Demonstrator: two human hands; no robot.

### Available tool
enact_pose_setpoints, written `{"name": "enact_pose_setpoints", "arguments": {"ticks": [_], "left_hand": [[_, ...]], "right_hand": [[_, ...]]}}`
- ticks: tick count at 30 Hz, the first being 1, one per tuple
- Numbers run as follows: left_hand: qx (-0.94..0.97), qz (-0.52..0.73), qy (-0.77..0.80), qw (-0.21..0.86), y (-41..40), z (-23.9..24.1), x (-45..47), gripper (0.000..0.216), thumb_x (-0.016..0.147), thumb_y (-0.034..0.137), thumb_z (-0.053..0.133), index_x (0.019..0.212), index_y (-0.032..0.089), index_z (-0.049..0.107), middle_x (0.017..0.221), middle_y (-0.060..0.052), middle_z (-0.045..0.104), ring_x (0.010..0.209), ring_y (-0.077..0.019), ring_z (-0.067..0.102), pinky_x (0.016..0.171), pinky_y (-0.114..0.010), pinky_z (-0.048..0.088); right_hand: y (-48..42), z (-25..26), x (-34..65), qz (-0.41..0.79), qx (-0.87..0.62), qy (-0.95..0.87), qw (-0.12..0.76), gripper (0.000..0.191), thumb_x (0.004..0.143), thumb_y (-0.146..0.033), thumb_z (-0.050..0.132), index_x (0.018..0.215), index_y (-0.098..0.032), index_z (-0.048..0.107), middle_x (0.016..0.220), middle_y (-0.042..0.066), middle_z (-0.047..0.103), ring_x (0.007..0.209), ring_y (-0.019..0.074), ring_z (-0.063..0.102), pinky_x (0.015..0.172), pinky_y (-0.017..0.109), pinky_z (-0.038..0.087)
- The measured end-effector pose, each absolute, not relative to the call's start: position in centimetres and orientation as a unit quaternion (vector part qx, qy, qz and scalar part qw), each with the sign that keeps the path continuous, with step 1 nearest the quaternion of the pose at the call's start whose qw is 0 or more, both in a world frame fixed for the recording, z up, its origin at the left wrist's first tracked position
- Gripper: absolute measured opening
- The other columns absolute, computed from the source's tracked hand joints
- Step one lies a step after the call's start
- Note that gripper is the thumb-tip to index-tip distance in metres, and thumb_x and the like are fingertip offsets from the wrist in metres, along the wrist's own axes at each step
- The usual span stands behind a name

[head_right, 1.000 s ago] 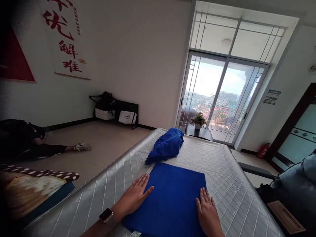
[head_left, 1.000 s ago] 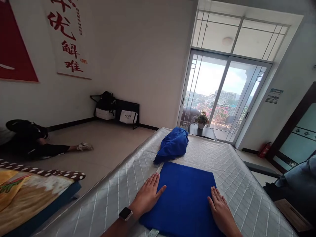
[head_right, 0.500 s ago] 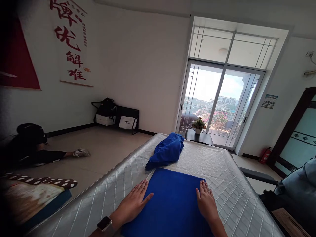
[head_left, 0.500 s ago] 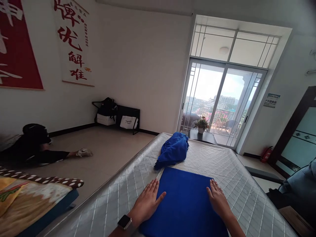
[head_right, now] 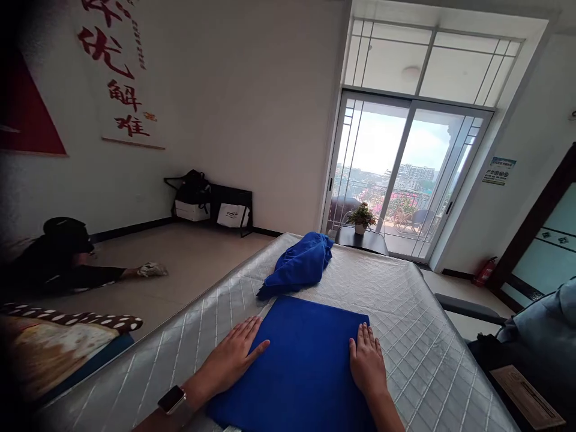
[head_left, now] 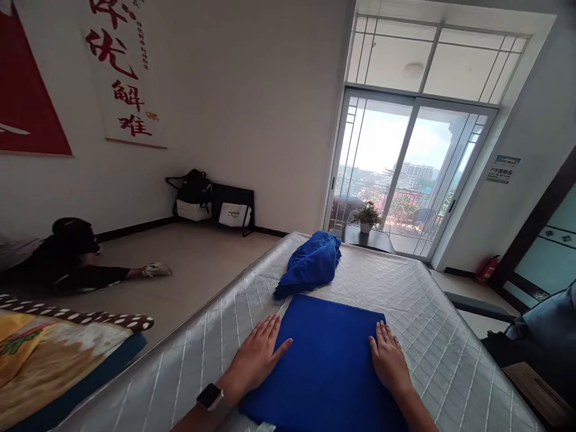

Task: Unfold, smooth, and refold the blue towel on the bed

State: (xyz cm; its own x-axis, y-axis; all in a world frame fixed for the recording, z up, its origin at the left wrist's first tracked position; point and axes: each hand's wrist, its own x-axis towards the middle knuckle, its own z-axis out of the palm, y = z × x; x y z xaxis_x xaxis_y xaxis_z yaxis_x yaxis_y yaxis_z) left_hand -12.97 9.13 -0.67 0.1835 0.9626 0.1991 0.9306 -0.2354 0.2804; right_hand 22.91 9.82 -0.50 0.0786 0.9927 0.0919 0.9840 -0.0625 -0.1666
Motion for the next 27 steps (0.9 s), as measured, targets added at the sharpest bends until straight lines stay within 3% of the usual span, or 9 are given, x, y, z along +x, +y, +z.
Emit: {"name": "enact_pose_setpoints", "arguments": {"ticks": [8, 12, 16, 21, 27], "left_hand": [[0.803, 0.21, 0.558, 0.024, 8.0, 1.3, -9.2, 0.062, 0.098, 0.06, 0.031, 0.144, 0.021, 0.049, 0.148, -0.008, 0.052, 0.139, -0.0263, 0.043, 0.115, -0.045, 0.037], [0.865, 0.191, 0.462, 0.042, 7.8, 2.0, -4.7, 0.057, 0.098, 0.056, 0.036, 0.144, 0.024, 0.048, 0.15, -0.007, 0.049, 0.14, -0.0253, 0.042, 0.115, -0.043, 0.037], [0.895, 0.192, 0.396, 0.067, 8.8, 2.5, 2.2, 0.06, 0.098, 0.056, 0.037, 0.143, 0.019, 0.049, 0.151, -0.012, 0.048, 0.143, -0.0258, 0.038, 0.117, -0.042, 0.034], [0.901, 0.193, 0.377, 0.091, 10.5, 1.3, 9.0, 0.063, 0.102, 0.052, 0.02, 0.148, 0.014, 0.041, 0.154, -0.013, 0.042, 0.145, -0.0232, 0.032, 0.12, -0.042, 0.027], [0.881, 0.161, 0.441, 0.067, 12.0, -0.2, 6.4, 0.07, 0.1, 0.058, 0.012, 0.152, 0.016, 0.034, 0.158, -0.01, 0.035, 0.149, -0.0232, 0.024, 0.121, -0.045, 0.022]], "right_hand": [[9.7, -0.4, 22.9, 0.029, -0.73, -0.675, 0.104, 0.064, 0.099, -0.04, 0.016, 0.153, -0.007, 0.026, 0.162, 0.009, 0.023, 0.15, 0.0189, 0.013, 0.121, 0.04, 0.012], [9.5, 0.0, 22.7, 0.026, -0.73, -0.676, 0.097, 0.063, 0.098, -0.037, 0.019, 0.153, -0.007, 0.027, 0.161, 0.009, 0.024, 0.15, 0.0198, 0.015, 0.121, 0.04, 0.013], [9.4, 0.1, 22.8, 0.012, -0.721, -0.688, 0.082, 0.061, 0.098, -0.032, 0.021, 0.152, -0.005, 0.028, 0.161, 0.013, 0.024, 0.15, 0.0218, 0.015, 0.12, 0.042, 0.015], [9.3, -0.3, 23.3, 0.002, -0.697, -0.715, 0.053, 0.058, 0.095, -0.019, 0.024, 0.152, -0.016, 0.033, 0.163, 0.007, 0.02, 0.151, 0.021, 0.011, 0.12, 0.042, 0.013], [9.6, -0.4, 23.2, 0.006, -0.718, -0.69, 0.088, 0.061, 0.098, -0.032, 0.019, 0.153, -0.006, 0.027, 0.161, 0.011, 0.025, 0.15, 0.0211, 0.015, 0.12, 0.04, 0.015]]}}
